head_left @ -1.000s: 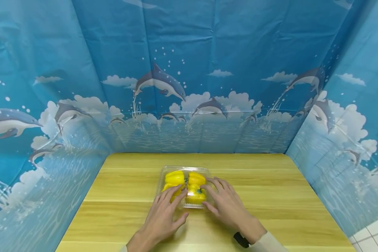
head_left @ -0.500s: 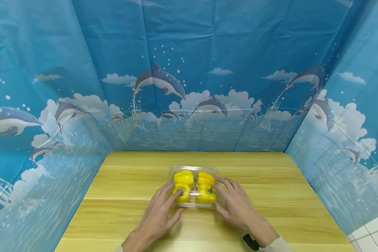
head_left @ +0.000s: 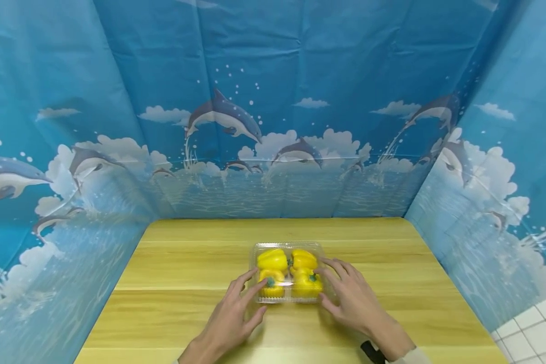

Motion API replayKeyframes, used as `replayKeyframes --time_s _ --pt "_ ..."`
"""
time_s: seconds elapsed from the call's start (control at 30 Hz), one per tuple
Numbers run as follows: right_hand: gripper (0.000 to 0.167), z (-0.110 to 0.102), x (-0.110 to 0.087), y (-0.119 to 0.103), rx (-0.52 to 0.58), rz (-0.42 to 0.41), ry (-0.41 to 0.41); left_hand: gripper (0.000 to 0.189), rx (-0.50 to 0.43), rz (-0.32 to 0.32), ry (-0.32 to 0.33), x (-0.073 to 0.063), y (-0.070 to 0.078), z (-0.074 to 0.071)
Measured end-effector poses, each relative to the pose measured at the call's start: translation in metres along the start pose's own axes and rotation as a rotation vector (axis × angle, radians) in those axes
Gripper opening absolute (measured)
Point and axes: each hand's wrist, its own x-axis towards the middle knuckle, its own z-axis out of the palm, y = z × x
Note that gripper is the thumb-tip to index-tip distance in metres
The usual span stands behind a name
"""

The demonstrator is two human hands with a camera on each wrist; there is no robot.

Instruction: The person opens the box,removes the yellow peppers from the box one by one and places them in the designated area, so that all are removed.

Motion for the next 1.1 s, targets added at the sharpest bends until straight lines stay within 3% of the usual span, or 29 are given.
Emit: replayKeyframes --time_s 0.27,0.43,0.6,0.77,0.97,1.1 --pt "0.053 -0.003 -0.008 0.004 0.029 -0.003 0.011 0.061 -0.063 0.015 -0.002 -0.004 0.006 0.002" --pt "0.055 -0.002 -0.006 0.0 0.015 -0.025 0.061 0.063 -0.108 -0.028 0.03 -0.006 0.006 0.001" --pt "0.064 0.001 0.006 -0.01 0.02 -0.062 0.09 0.06 -0.185 -0.172 0.06 -0.005 0.005 -0.003" --pt "0.068 0.006 0.022 -0.024 0.043 -0.119 0.084 0.053 -0.347 -0.358 0.052 0.0 -0.001 -0.007" --pt "0.067 0.014 0.038 -0.044 0.066 -0.204 0.08 0.046 -0.5 -0.495 -0.029 0.001 -0.007 -0.012" --pt "0.064 0.02 0.044 -0.061 0.076 -0.238 0.047 0.045 -0.67 -0.564 -0.082 -0.001 -0.009 -0.012"
